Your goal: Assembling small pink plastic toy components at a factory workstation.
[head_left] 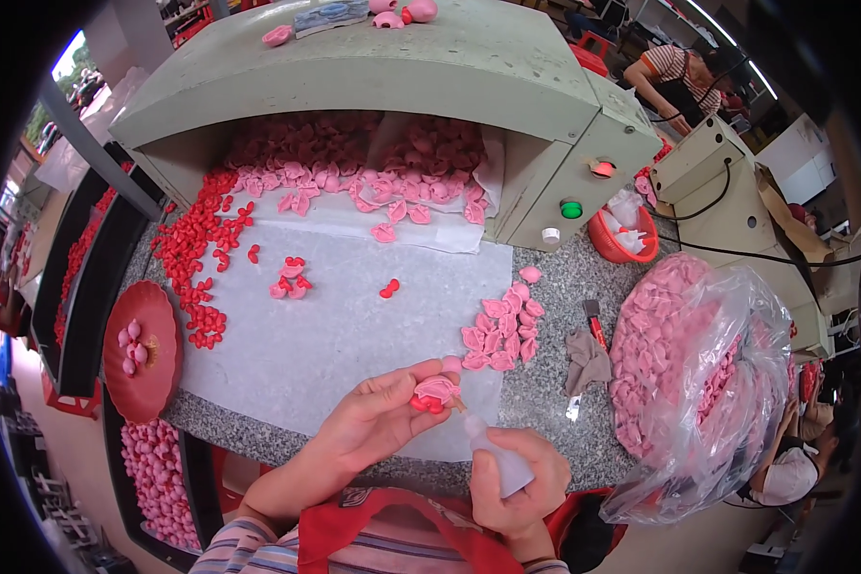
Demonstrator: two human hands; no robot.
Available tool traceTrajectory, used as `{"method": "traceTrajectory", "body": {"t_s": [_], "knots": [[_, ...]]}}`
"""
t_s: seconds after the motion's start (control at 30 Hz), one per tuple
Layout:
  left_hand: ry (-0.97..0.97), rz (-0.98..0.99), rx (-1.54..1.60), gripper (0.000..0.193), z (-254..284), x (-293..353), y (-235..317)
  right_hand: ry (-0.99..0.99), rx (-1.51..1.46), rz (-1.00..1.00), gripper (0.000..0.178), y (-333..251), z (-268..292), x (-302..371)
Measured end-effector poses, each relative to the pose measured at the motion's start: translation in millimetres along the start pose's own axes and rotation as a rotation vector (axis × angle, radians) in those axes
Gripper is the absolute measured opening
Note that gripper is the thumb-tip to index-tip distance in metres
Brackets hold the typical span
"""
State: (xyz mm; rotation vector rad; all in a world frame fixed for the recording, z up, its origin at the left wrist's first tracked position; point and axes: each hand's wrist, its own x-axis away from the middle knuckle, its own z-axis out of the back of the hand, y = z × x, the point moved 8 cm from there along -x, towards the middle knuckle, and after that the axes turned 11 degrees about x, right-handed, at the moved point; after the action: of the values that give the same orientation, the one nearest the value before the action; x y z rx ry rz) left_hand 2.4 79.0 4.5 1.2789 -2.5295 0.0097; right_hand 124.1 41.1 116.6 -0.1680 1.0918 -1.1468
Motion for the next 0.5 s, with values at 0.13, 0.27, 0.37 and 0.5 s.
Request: {"method": "traceTrajectory", "body": {"t_s": [0.13, 0.27, 0.37, 0.5], "knots": [[0.011, -0.008, -0.002, 0.036, 1.6, 0.3, 1.7, 0.015, 0.002, -0.009, 0.023, 1.2, 1.9, 0.2], [0.012, -0.012, 0.028, 0.036, 1.4, 1.0, 2.4, 0.019, 0.006, -0.011, 0.023, 1.3, 3.3, 0.0], [0.008, -0.014, 0.045, 0.035, 2.4, 0.7, 3.3, 0.027, 0.010, -0.010, 0.023, 1.6, 3.8, 0.0], [0.012, -0.013, 0.073, 0.034, 1.3, 0.6, 3.6, 0.048, 0.048, 0.002, 0.022, 1.2, 6.2, -0.5]]}}
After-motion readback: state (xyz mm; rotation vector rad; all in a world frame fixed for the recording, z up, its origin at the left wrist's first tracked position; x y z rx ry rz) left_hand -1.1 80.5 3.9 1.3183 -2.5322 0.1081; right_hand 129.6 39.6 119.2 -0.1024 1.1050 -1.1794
